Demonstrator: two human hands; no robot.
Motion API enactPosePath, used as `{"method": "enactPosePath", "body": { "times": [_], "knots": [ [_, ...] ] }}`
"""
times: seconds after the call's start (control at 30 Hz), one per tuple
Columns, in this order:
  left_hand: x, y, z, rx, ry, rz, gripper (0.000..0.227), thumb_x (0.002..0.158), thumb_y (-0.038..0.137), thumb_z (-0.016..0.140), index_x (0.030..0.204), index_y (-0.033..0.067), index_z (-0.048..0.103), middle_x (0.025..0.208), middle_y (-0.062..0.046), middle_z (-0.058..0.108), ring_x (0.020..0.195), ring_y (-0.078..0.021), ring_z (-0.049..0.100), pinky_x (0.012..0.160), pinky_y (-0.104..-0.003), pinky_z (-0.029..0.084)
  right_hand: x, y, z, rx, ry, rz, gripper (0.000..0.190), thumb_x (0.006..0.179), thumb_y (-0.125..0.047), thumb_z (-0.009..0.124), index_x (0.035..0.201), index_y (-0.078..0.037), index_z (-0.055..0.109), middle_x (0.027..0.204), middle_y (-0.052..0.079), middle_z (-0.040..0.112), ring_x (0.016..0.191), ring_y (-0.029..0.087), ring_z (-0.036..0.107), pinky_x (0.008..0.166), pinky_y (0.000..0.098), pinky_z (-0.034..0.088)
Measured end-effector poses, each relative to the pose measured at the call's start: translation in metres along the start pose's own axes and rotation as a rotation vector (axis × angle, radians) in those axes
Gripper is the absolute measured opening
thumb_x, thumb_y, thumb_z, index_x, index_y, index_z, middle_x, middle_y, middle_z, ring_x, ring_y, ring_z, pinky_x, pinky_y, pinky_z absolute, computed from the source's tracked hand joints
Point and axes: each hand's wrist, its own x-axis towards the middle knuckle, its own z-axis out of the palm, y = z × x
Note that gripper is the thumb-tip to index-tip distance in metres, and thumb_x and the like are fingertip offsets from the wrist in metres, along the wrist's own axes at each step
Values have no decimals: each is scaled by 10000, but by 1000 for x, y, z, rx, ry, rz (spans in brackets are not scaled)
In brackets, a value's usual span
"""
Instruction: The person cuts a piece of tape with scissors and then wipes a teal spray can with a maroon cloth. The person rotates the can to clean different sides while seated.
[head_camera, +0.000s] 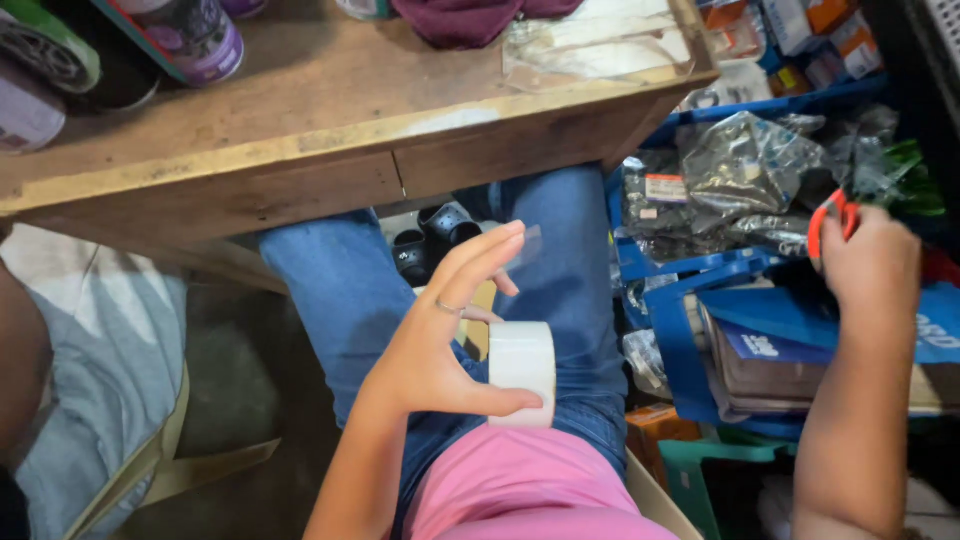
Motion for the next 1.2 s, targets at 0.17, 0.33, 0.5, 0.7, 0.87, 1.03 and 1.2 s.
{"method": "enactPosePath", "body": {
  "times": [0.17,0.33,0.5,0.7,0.87,1.03,1.2],
  "knots": [
    [6,5,3,-34,-33,-132,1123,541,238,915,1536,155,401,1614,-75,408,1121,-220,608,855,-348,613,-25,-47,-13,33,138,-120,341,1135,-223,650,1372,5,741,1290,334,588,1022,511,539,837,579,489],
    [6,6,7,-14,-77,-141,1150,551,220,918,1556,155,362,1624,-73,371,1129,-217,600,859,-352,604,-51,-160,-69,95,-183,-193,609,825,-448,695,1297,-63,711,1425,237,611,1278,462,523,1036,686,264],
    [2,-1,11,-48,22,-75,1148,520,183,900,1545,131,385,1608,-120,387,1085,-216,627,839,-329,657,-144,-248,-116,1567,-1069,-438,1081,620,-142,846,1549,-34,304,1549,167,469,1397,275,502,1163,436,377],
    [-1,-19,22,-27,-32,-194,1196,499,190,922,1552,122,360,1603,-102,358,1071,-209,607,825,-363,625,-162,-256,-66,1765,-1066,-122,781,702,-103,815,1402,-83,471,1291,108,640,1153,220,656,999,374,528],
    [-29,-75,29,-99,138,-232,1217,580,401,994,1564,72,358,1603,-152,311,1188,-296,581,951,-545,562,-95,-219,-17,1760,-761,81,306,886,-189,665,1172,-79,661,1005,112,746,881,177,746,829,310,615],
    [-48,-87,21,-156,188,-303,1157,632,222,977,1574,69,322,1619,-117,268,1197,-282,590,962,-525,563,-93,-194,108,1487,-159,384,590,898,-183,854,1390,-19,570,1279,211,674,1190,297,668,1033,453,518],
    [-45,-91,20,-166,205,-281,1071,672,133,938,1561,45,347,1603,-99,305,1170,-261,608,954,-482,583,-117,-201,122,1349,-94,757,366,1059,-279,587,1381,-105,584,1221,140,670,959,297,696,647,470,614]
  ]
}}
